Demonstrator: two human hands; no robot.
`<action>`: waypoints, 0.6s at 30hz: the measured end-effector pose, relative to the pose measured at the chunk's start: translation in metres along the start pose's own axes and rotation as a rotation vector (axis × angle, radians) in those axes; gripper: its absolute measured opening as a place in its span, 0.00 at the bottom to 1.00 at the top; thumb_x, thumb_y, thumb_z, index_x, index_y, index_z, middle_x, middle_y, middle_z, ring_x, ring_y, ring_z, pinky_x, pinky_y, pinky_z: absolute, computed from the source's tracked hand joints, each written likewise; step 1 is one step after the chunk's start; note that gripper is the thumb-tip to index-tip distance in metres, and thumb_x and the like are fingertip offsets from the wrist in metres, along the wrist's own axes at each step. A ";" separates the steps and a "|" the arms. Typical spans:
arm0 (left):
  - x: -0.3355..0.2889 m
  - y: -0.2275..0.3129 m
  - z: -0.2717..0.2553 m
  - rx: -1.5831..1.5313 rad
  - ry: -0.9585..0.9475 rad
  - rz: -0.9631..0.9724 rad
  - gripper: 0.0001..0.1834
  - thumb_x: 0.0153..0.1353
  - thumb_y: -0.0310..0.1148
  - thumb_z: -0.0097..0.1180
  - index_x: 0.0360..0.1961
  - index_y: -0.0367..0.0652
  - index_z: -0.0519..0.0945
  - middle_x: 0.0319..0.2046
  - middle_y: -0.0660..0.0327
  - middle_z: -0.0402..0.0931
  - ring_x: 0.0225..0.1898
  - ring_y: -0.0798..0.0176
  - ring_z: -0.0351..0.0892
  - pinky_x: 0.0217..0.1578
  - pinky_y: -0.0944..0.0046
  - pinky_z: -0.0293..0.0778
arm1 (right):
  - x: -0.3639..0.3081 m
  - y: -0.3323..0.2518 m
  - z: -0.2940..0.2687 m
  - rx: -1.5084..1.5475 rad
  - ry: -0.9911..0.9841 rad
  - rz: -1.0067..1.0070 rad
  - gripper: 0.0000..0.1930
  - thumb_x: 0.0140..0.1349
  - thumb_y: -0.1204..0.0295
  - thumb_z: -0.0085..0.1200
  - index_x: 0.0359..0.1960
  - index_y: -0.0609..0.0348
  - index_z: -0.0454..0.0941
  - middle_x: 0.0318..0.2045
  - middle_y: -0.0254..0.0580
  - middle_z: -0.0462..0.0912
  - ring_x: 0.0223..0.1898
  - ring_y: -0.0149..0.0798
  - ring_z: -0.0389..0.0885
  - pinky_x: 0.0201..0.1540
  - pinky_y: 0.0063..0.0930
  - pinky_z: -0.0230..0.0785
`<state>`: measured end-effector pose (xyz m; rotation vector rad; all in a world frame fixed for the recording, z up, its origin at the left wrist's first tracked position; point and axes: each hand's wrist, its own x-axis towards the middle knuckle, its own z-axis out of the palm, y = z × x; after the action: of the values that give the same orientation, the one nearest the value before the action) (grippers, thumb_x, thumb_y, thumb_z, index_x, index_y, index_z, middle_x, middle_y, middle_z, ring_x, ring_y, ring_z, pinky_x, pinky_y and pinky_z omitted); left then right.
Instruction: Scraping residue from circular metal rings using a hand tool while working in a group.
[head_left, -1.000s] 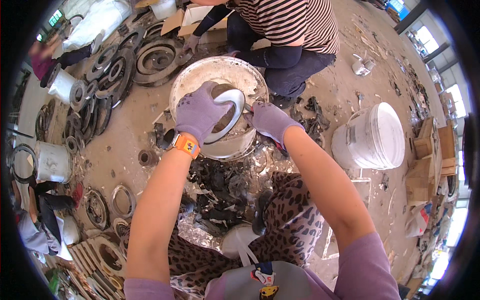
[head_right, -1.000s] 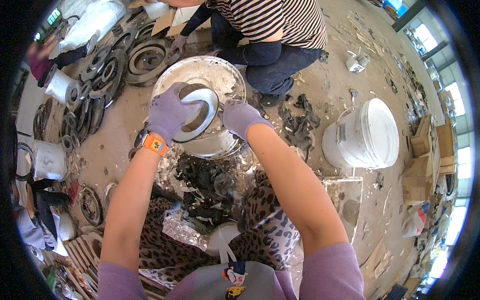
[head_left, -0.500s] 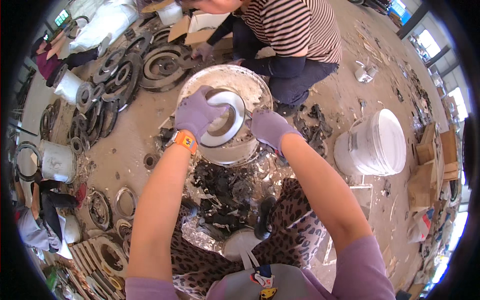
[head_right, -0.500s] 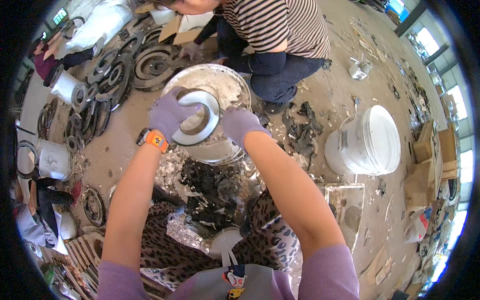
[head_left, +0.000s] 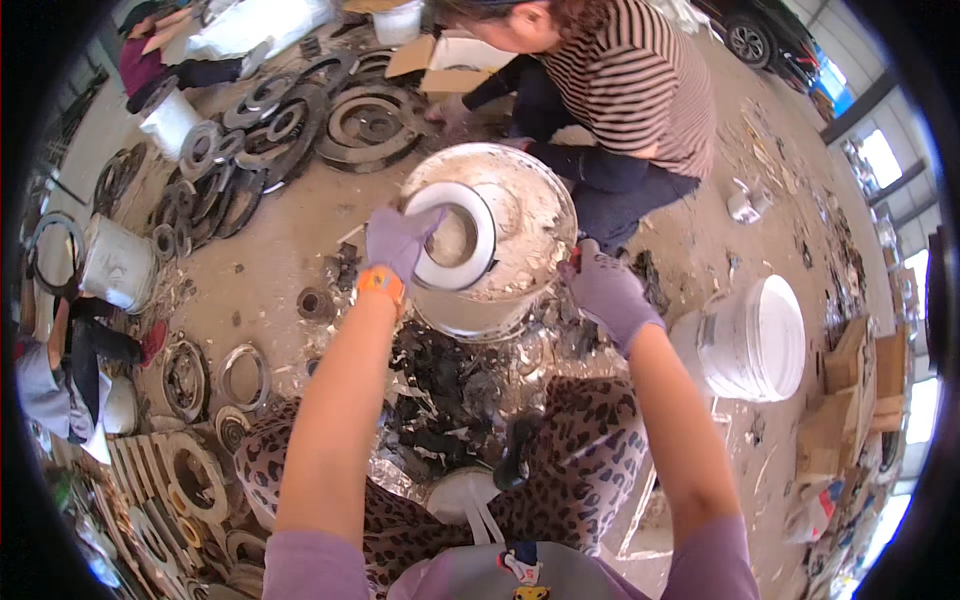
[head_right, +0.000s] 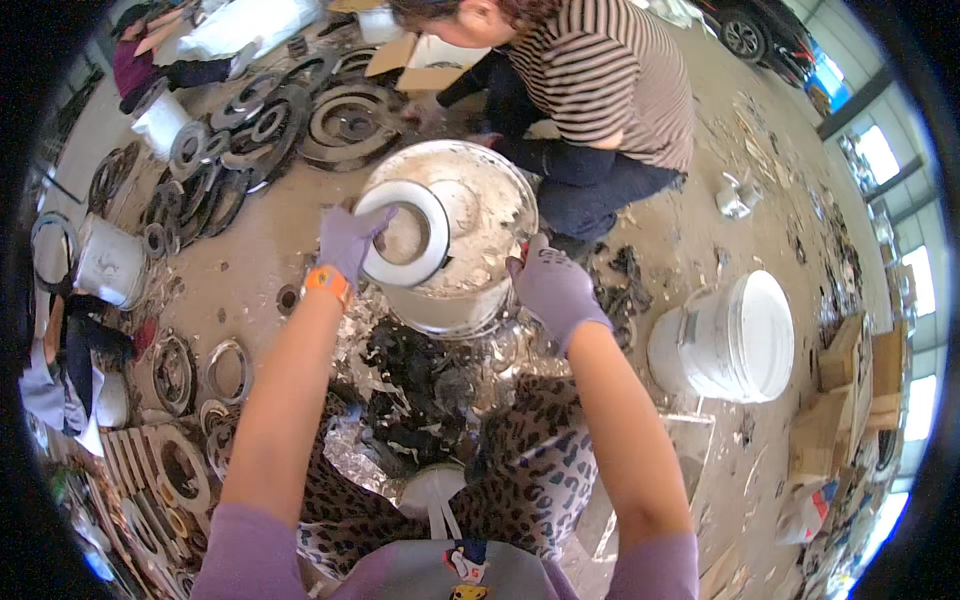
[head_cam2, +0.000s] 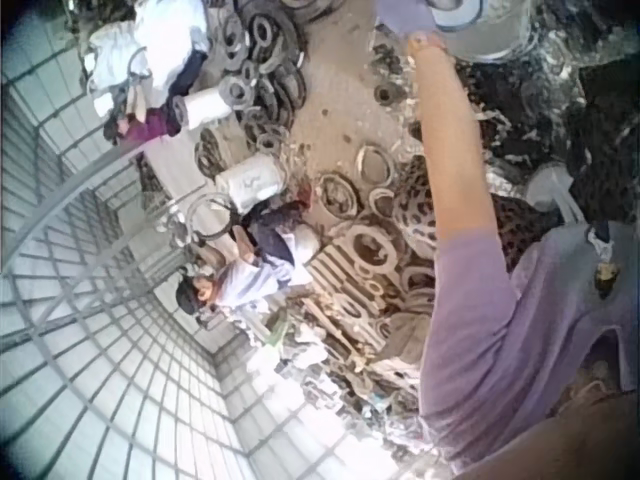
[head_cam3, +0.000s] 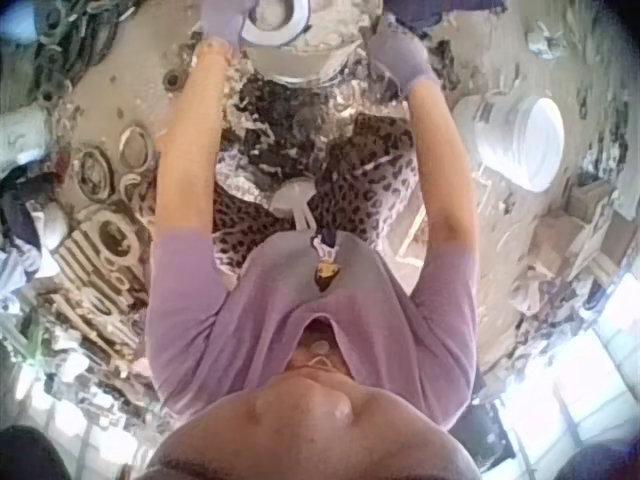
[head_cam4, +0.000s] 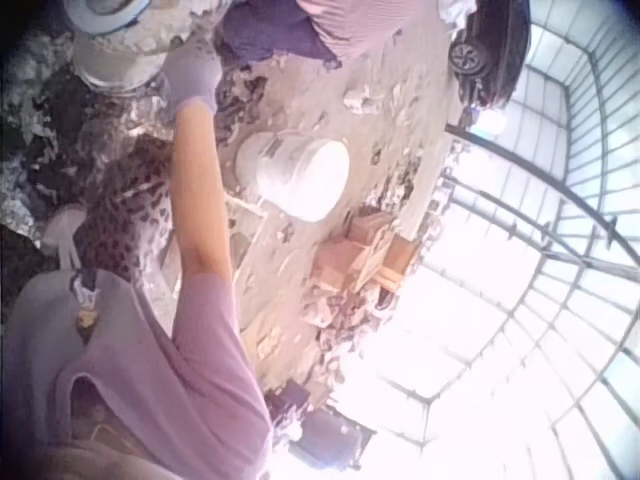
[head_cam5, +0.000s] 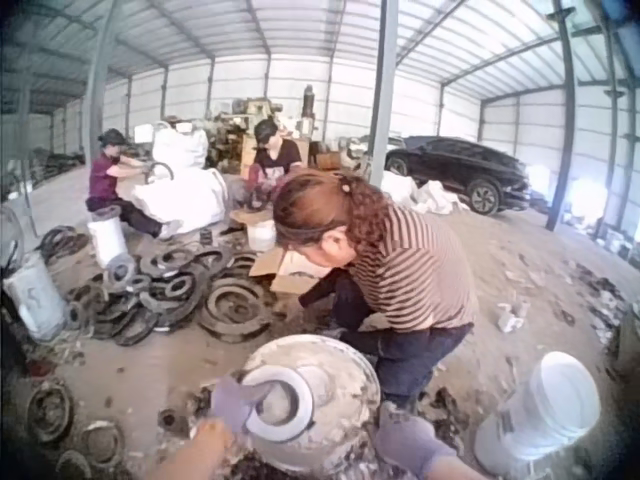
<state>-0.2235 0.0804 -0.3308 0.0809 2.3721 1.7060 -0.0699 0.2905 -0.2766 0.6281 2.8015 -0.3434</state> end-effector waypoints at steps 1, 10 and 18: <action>-0.005 -0.010 -0.005 -0.263 -0.005 -0.124 0.25 0.48 0.34 0.68 0.47 0.38 0.76 0.27 0.57 0.81 0.24 0.65 0.80 0.21 0.65 0.74 | 0.011 -0.004 0.006 -0.005 0.013 -0.021 0.18 0.67 0.60 0.39 0.45 0.65 0.64 0.39 0.60 0.80 0.43 0.55 0.80 0.45 0.45 0.72; -0.128 -0.079 -0.097 -1.118 0.086 -0.542 0.12 0.57 0.33 0.62 0.40 0.43 0.75 0.21 0.67 0.71 0.18 0.70 0.71 0.20 0.68 0.72 | 0.012 -0.098 0.042 0.630 0.097 -0.255 0.21 0.65 0.55 0.47 0.43 0.62 0.77 0.45 0.53 0.78 0.49 0.55 0.74 0.52 0.43 0.63; -0.147 -0.122 -0.157 -0.766 0.157 -0.374 0.21 0.60 0.37 0.59 0.51 0.37 0.73 0.38 0.58 0.77 0.38 0.62 0.77 0.37 0.66 0.76 | -0.051 -0.195 0.169 1.846 -0.896 -0.123 0.27 0.67 0.51 0.41 0.54 0.64 0.68 0.50 0.48 0.75 0.54 0.42 0.72 0.59 0.41 0.65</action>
<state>-0.1024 -0.1309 -0.3773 -0.5906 1.5205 2.3182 -0.0802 0.0525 -0.3869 0.3100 1.0081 -2.4124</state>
